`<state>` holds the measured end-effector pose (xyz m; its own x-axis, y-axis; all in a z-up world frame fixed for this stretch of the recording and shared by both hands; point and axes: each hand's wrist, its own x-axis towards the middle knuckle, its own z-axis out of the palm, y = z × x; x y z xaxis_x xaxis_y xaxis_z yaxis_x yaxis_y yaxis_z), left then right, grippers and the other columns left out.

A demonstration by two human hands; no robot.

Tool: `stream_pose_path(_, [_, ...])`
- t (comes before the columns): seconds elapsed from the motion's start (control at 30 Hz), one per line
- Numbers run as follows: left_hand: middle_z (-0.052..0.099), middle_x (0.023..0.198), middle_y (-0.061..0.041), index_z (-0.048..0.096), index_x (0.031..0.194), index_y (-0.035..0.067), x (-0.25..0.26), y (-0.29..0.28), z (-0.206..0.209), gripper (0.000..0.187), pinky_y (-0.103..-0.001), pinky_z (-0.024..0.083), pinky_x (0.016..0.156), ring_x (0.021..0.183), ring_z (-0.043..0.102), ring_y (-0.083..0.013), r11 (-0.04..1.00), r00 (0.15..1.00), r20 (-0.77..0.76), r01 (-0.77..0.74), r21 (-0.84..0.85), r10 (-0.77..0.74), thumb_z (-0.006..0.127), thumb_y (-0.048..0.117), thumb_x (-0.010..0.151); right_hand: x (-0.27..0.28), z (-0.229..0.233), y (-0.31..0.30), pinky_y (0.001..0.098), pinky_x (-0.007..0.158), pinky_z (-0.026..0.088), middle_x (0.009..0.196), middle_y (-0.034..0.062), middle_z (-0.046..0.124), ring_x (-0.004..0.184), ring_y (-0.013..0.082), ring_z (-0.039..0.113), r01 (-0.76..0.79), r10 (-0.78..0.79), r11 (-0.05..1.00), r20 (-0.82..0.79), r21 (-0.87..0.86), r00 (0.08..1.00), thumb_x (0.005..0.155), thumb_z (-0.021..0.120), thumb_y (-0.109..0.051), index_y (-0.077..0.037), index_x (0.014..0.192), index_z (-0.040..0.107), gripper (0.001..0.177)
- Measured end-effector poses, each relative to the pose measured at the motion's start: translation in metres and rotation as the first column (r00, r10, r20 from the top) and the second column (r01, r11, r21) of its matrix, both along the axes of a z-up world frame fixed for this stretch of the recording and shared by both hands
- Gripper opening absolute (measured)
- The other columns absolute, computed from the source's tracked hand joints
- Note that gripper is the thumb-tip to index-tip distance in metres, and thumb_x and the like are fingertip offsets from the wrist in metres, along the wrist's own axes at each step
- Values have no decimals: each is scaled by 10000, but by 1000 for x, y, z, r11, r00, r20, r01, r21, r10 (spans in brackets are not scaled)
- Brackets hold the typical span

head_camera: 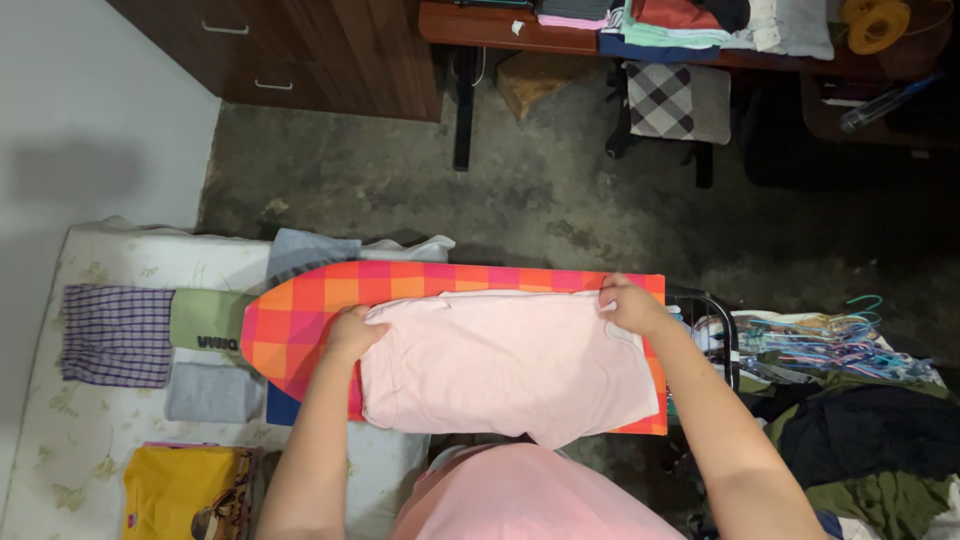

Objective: The person folds a yellow t-shirt, pink shorts, and black shorts on an ironing board, then places each folded item onto a stack on a bed.

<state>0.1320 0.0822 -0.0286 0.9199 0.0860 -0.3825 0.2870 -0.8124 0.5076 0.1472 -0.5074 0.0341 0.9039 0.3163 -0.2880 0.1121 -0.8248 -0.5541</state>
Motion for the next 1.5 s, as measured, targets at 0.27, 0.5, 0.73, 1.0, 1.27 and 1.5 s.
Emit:
stream_pose_path(0.27, [705, 1214, -141, 610, 1287, -35, -3, 5, 40, 638, -329, 524, 964, 1127, 679, -222, 868, 974, 147, -80, -490, 172, 855, 130, 722, -14, 52, -17, 405, 851, 550, 1087, 152, 726, 951, 362, 700, 121, -118, 987, 37, -105, 992, 743, 729, -65, -64, 1060, 703, 318])
stream_pose_path(0.5, [619, 938, -70, 591, 1018, 42, 33, 2, 179, 350, -295, 514, 823, 901, 611, -166, 869, 823, 511, 44, -493, 248, 732, -64, 716, -21, 164, -48, 413, 794, 546, 890, 151, 723, 865, 368, 685, 383, -459, 880, 296, 279, 838, 734, 701, -74, -45, 894, 695, 163])
stream_pose_path(0.73, [590, 1036, -94, 554, 977, 16, 26, -27, 232, 395, -294, 499, 895, 1007, 602, -206, 945, 660, 745, 176, -275, 94, 638, -158, 633, -45, 214, -26, 334, 798, 523, 901, 99, 696, 863, 269, 680, 371, -428, 903, 553, 219, 715, 793, 733, -20, -32, 828, 656, 85])
stream_pose_path(1.0, [659, 1139, -88, 622, 1212, 15, -26, -4, 184, 462, -275, 497, 945, 1073, 632, -164, 712, 822, 444, 68, -699, 358, 552, -170, 795, -108, 146, -88, 266, 851, 499, 1019, 50, 675, 993, 140, 630, 352, -630, 597, 150, 721, 762, 822, 568, 83, -54, 896, 595, 159])
stream_pose_path(1.27, [703, 1201, -146, 621, 1272, 7, 15, 0, 58, 512, -311, 517, 965, 1126, 674, -223, 862, 897, 318, -121, -492, 308, 577, -83, 769, -73, 38, -69, 263, 738, 491, 962, 18, 662, 872, 129, 614, 658, -716, 617, -38, 430, 697, 797, 626, 66, -61, 1072, 632, 303])
stream_pose_path(1.5, [599, 1360, -278, 529, 1391, -34, 26, -20, 8, 716, -455, 461, 1057, 1263, 580, -396, 944, 914, 241, -303, -130, 326, 805, 335, 843, -41, -34, -24, 297, 722, 523, 925, 65, 646, 808, 147, 611, 755, -822, 462, -95, 465, 562, 864, 806, -174, -31, 1320, 539, 548])
